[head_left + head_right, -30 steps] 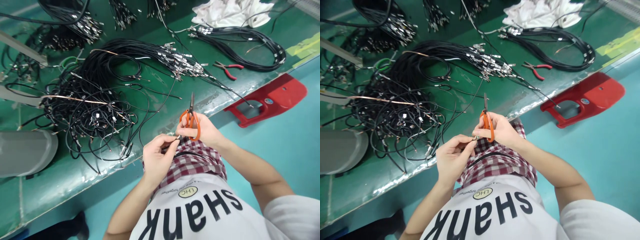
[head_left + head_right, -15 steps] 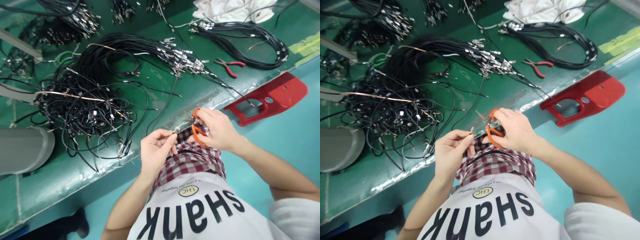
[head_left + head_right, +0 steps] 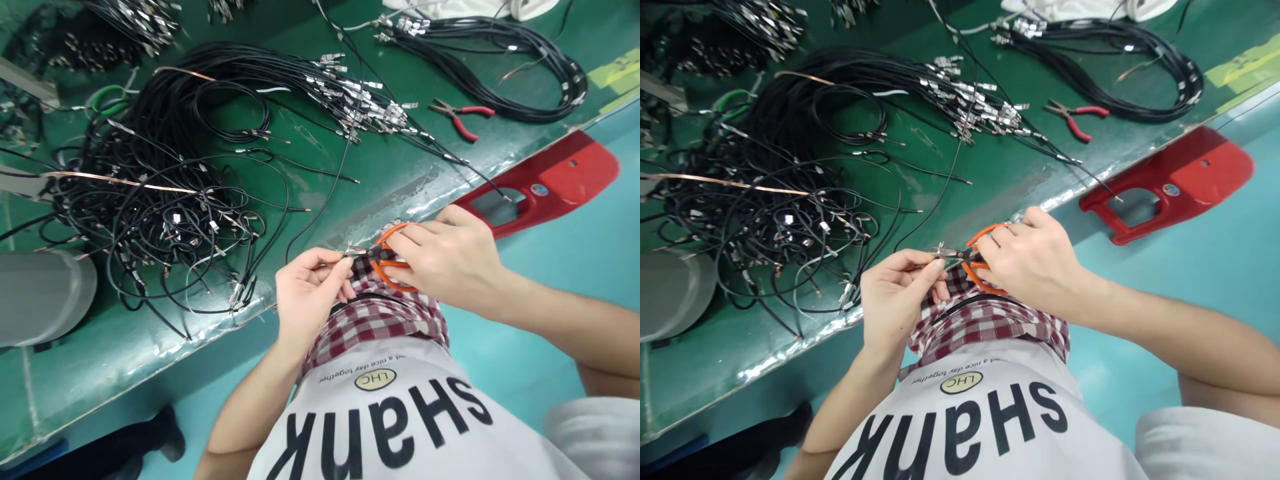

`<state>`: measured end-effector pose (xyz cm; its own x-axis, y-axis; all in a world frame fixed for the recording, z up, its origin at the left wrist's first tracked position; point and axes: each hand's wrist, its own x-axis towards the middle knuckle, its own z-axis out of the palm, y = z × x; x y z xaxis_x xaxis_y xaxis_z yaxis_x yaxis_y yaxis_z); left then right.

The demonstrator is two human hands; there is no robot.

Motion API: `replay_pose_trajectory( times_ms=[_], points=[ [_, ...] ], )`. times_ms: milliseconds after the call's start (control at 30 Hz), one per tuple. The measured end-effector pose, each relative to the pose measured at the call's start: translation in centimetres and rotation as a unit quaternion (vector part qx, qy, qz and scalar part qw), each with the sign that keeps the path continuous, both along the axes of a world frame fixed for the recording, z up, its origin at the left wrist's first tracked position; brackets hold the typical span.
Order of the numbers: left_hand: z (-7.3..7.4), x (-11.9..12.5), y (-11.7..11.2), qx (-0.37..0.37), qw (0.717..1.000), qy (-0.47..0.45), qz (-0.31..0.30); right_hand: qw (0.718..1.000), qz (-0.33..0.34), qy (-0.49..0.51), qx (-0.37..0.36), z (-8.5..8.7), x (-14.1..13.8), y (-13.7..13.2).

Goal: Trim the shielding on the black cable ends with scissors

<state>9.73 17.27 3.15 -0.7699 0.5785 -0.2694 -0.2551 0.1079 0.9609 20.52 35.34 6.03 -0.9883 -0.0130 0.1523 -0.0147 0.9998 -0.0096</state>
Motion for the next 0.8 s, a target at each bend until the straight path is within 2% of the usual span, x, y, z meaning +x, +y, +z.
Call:
replay_pose_trajectory(
  times_ms=[233, 433, 600, 800],
  points=[
    [-0.15, 0.02, 0.02, -0.005, 1.0, 0.014, -0.002, 1.0, 0.006, -0.013, -0.028, 0.35, -0.01, -0.17],
    [-0.37, -0.03, 0.07, 0.0, 1.0, 0.013, 0.0, 0.999, -0.006, -0.025, 0.025, 0.84, -0.05, -0.58],
    [-0.6, 0.03, 0.0, 0.006, 1.0, 0.012, 0.007, 0.999, -0.002, -0.04, 0.03, 1.12, -0.1, -0.76],
    [-0.82, 0.11, -0.04, 0.025, 1.0, 0.003, 0.012, 0.996, 0.008, -0.043, 0.074, 1.09, -0.2, -0.55]
  ],
)
